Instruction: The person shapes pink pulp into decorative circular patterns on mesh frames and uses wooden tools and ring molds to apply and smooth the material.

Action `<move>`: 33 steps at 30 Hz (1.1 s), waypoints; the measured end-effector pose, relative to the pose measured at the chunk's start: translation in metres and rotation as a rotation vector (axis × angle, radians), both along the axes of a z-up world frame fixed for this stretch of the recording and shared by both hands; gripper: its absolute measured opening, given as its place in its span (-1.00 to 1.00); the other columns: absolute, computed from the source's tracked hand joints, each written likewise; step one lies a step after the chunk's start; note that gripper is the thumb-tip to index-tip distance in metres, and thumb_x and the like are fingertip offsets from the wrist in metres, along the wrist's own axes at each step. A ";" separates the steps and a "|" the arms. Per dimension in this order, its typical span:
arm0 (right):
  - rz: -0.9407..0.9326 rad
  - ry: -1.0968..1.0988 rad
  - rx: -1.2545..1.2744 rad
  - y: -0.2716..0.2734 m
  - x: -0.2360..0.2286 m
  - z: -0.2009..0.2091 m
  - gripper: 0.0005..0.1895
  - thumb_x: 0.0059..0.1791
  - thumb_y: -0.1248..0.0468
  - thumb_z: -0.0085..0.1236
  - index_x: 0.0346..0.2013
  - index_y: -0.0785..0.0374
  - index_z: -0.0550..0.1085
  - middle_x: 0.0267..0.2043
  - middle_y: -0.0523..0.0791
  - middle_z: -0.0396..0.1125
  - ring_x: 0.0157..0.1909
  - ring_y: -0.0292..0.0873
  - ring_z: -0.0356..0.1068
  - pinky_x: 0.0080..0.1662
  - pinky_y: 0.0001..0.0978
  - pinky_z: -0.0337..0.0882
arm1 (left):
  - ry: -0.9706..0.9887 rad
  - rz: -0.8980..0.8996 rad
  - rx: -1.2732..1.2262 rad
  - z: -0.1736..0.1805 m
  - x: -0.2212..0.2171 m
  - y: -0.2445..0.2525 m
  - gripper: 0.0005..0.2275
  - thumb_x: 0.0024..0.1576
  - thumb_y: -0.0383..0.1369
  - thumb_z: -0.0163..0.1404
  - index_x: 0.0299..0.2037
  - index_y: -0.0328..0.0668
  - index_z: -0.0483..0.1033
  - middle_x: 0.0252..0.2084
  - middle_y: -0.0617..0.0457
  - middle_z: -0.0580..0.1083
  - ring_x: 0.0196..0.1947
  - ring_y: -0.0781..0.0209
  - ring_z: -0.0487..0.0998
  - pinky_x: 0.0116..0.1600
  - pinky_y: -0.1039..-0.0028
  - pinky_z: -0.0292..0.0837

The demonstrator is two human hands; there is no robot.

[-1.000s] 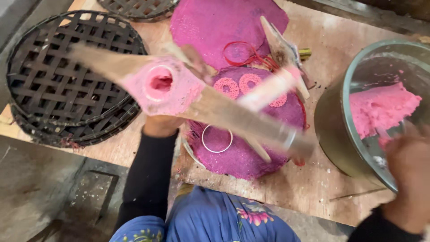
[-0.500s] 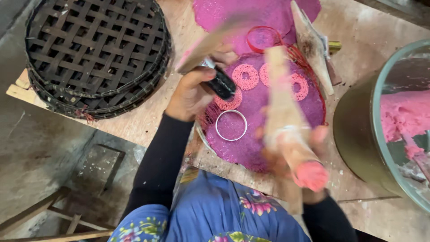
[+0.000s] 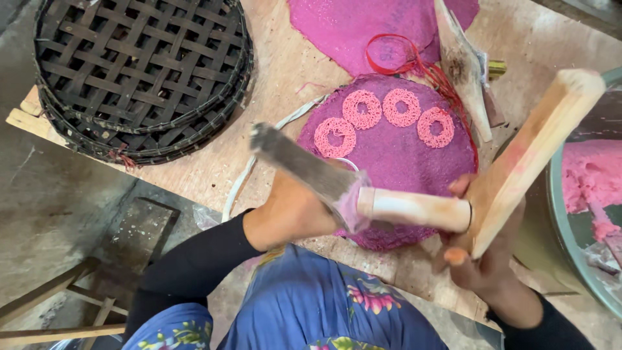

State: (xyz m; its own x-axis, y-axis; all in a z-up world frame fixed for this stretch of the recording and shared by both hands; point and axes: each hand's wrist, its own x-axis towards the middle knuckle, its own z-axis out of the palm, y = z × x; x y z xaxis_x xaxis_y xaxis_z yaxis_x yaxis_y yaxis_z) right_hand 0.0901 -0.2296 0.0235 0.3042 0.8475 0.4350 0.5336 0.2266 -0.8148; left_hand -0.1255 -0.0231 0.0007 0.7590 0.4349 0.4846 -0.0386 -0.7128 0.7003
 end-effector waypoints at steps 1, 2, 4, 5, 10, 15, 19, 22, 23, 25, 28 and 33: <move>0.022 -0.032 -0.017 -0.001 0.001 0.003 0.19 -0.05 -0.30 0.22 0.48 0.31 -0.23 0.19 -0.01 0.17 -0.29 -0.29 0.33 -0.34 -0.52 0.37 | 0.029 -0.016 0.022 0.002 -0.001 0.000 -0.60 -0.13 -0.07 0.33 -0.17 -0.08 0.62 -0.34 0.02 0.56 -0.38 -0.03 0.60 -0.30 0.18 0.45; 0.041 -0.062 -0.038 -0.004 0.001 0.006 0.20 -0.06 -0.29 0.21 0.47 0.33 -0.24 0.15 -0.01 0.20 -0.31 -0.31 0.35 -0.31 -0.48 0.37 | 0.060 -0.036 0.039 0.003 0.000 -0.004 -0.61 -0.15 -0.08 0.33 -0.18 -0.05 0.64 -0.35 0.01 0.56 -0.38 -0.06 0.59 -0.31 0.15 0.44; 0.072 -0.166 -0.070 -0.006 -0.001 0.009 0.15 -0.06 -0.27 0.16 0.46 0.35 -0.19 0.18 0.04 0.19 -0.18 -0.23 0.39 -0.15 -0.37 0.41 | 0.085 -0.073 0.058 0.001 0.003 -0.013 -0.56 -0.19 -0.04 0.34 -0.17 -0.05 0.64 -0.34 -0.01 0.56 -0.36 -0.10 0.60 -0.31 0.12 0.44; 0.083 -0.241 -0.081 -0.005 -0.005 0.009 0.10 -0.05 -0.26 0.12 0.46 0.36 -0.13 0.26 0.09 0.16 -0.03 -0.14 0.41 -0.01 -0.29 0.43 | 0.096 -0.092 0.069 -0.001 0.005 -0.018 -0.54 -0.22 -0.01 0.34 -0.17 -0.05 0.64 -0.33 -0.03 0.56 -0.34 -0.12 0.60 -0.31 0.11 0.45; 0.164 -0.176 -0.184 -0.009 -0.034 -0.021 0.21 -0.07 -0.22 0.25 0.49 0.47 -0.17 0.38 0.17 0.17 0.37 0.06 0.29 0.35 -0.08 0.30 | 0.152 -0.109 -0.149 -0.035 0.014 -0.055 -0.60 -0.17 -0.07 0.29 -0.18 -0.02 0.61 -0.23 -0.02 0.57 -0.28 -0.11 0.61 -0.25 0.14 0.48; 0.168 -0.137 -0.303 -0.024 -0.004 -0.057 0.38 -0.14 -0.33 0.24 0.51 0.49 -0.28 0.47 0.27 -0.03 0.49 0.10 0.02 0.36 -0.04 0.09 | 0.143 -0.142 -0.246 -0.068 0.030 -0.054 -0.53 -0.20 0.02 0.32 -0.18 -0.05 0.59 -0.21 -0.06 0.56 -0.25 -0.12 0.60 -0.26 0.15 0.47; 0.234 0.489 -0.987 -0.020 0.056 -0.076 0.14 -0.16 -0.40 0.13 0.44 0.34 0.13 0.22 0.06 0.33 0.16 -0.10 0.36 0.06 -0.29 0.35 | 0.286 -0.168 -0.148 -0.062 0.046 -0.007 -0.46 -0.16 0.05 0.30 0.00 0.03 0.59 -0.01 -0.04 0.56 -0.02 -0.08 0.58 0.00 0.16 0.47; 0.333 0.770 -0.912 -0.019 0.080 -0.075 0.16 -0.19 -0.48 0.11 0.36 0.39 0.29 -0.04 0.09 0.44 -0.16 -0.10 0.47 -0.29 -0.36 0.41 | -0.118 -0.647 -0.108 -0.057 0.054 0.058 -0.17 -0.14 -0.10 0.44 0.33 -0.29 0.35 0.49 -0.38 0.01 0.47 -0.25 0.09 0.50 0.06 -0.01; 0.309 0.715 -0.923 -0.017 0.086 -0.072 0.15 -0.21 -0.49 0.12 0.33 0.35 0.30 -0.08 0.06 0.44 -0.21 -0.13 0.45 -0.32 -0.39 0.38 | -0.240 -0.672 -0.394 -0.057 0.050 0.074 -0.06 -0.03 0.01 0.39 0.46 -0.22 0.09 0.55 -0.24 -0.06 0.55 -0.10 -0.03 0.62 0.16 -0.15; 0.303 0.659 -0.963 -0.006 0.097 -0.066 0.13 -0.24 -0.50 0.10 0.29 0.32 0.32 -0.11 0.04 0.45 -0.25 -0.15 0.45 -0.36 -0.42 0.36 | -0.593 -0.791 -0.994 -0.060 0.054 0.103 -0.01 0.11 0.23 0.16 0.56 -0.20 -0.08 0.56 -0.12 -0.04 0.57 0.03 -0.02 0.67 0.27 -0.21; 0.340 0.688 -1.072 0.013 0.109 -0.061 0.10 -0.22 -0.51 0.03 0.26 0.32 0.34 -0.08 0.03 0.47 -0.22 -0.15 0.46 -0.35 -0.40 0.39 | -0.825 -1.056 -1.316 -0.070 0.063 0.122 -0.09 0.14 0.41 -0.20 0.50 -0.15 0.09 0.50 -0.03 0.11 0.48 0.05 0.16 0.58 0.22 -0.01; 0.484 0.722 -1.219 0.043 0.120 -0.062 0.03 -0.13 -0.51 -0.18 0.17 0.35 0.41 -0.12 0.05 0.51 -0.27 -0.14 0.48 -0.39 -0.37 0.43 | -0.853 -1.120 -1.274 -0.086 0.067 0.124 -0.28 0.26 0.25 -0.24 0.42 -0.17 0.31 0.26 -0.02 0.37 0.36 0.06 0.34 0.41 0.27 0.23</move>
